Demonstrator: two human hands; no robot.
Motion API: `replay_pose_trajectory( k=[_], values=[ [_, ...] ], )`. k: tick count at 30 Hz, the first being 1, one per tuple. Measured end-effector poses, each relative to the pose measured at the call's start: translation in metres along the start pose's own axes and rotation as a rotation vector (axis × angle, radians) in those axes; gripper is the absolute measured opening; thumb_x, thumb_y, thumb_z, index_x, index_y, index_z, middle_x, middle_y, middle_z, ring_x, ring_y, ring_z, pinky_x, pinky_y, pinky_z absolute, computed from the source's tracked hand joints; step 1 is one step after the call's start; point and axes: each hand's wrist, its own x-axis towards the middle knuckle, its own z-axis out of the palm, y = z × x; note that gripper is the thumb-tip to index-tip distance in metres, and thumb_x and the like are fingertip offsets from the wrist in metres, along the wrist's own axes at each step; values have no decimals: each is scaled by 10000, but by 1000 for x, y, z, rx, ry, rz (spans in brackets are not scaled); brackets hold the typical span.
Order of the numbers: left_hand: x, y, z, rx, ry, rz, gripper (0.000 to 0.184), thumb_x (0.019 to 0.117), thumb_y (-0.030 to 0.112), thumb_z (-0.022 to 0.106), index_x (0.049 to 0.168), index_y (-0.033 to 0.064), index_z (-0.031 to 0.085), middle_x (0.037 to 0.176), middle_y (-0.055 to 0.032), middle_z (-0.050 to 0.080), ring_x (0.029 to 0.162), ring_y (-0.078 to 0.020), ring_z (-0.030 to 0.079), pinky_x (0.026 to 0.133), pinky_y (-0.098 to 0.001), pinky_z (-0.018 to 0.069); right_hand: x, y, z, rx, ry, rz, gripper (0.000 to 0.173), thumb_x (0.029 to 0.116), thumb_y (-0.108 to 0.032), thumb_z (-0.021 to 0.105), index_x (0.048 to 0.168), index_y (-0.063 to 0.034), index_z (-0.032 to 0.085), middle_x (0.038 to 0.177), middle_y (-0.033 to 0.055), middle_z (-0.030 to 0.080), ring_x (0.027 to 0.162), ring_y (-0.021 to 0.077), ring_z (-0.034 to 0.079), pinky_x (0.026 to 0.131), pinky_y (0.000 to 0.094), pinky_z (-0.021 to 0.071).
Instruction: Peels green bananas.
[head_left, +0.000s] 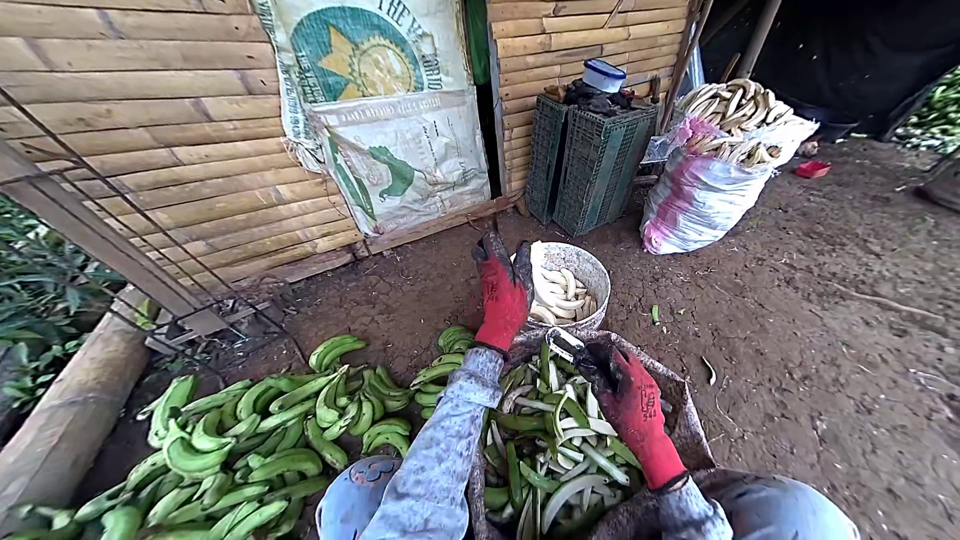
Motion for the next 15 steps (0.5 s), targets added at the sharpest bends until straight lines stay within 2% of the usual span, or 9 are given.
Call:
replay_pose_trajectory(
  k=[2,4,6,8,9,11,13,14,15],
  values=[
    [3,1,5,86,-116,75,701,1050,271,568,1620,80,207,1619,-262,275,1420,-463,391,1109,-613,376,1,2,-3,14,15,-1,383,879,-191,684,1194,26,716,1090,248,714,984,410,713,839,574,563],
    [-16,-17,10,148,-326,105,633,1034,331,583,1566,80,351,1517,-254,435,1338,-406,505,1082,-570,441,2,6,-7,27,35,6,371,903,-227,672,1197,-7,724,1082,214,728,982,380,718,847,560,568],
    [-48,-37,7,417,-806,-48,523,1042,349,558,1452,27,504,1434,-246,535,1343,-379,520,1128,-569,388,3,8,-9,31,25,12,363,930,-259,657,1211,-40,728,1091,179,736,990,344,721,862,535,571],
    [-82,-47,4,764,-1267,-190,463,1038,312,561,1384,4,558,1422,-248,552,1357,-417,501,1088,-655,377,0,8,-8,29,-6,14,361,936,-260,651,1210,-38,727,1092,181,733,995,340,718,869,524,570],
    [-101,-58,7,891,-1393,-224,450,1013,276,599,1347,-25,579,1403,-274,557,1335,-455,507,1047,-692,390,0,7,-7,22,-26,8,355,926,-238,659,1205,-29,727,1089,194,728,986,356,718,856,532,569],
    [-145,-106,24,1047,-1423,-277,403,974,210,639,1267,-66,633,1363,-307,575,1298,-478,527,1043,-681,409,-1,5,-5,-2,-64,9,355,920,-246,658,1203,-44,727,1085,189,723,970,354,717,829,525,573],
    [-180,-138,35,1036,-1233,-473,424,1024,163,552,1309,-149,570,1438,-356,481,1381,-472,446,1143,-600,345,-1,3,-5,-10,-105,19,357,928,-270,659,1211,-61,725,1098,184,722,982,351,714,834,524,571],
    [-190,-151,37,998,-1152,-507,437,1033,167,529,1324,-160,551,1456,-359,460,1400,-460,429,1162,-565,339,-1,1,-5,-11,-122,22,359,928,-265,665,1215,-57,722,1102,189,719,987,359,713,839,527,570],
    [-190,-153,33,972,-1182,-477,438,1039,161,516,1337,-160,539,1465,-360,449,1409,-456,419,1169,-548,336,-1,0,-5,-9,-136,23,361,925,-253,672,1219,-49,719,1106,196,715,989,367,710,844,532,567]
  ],
)
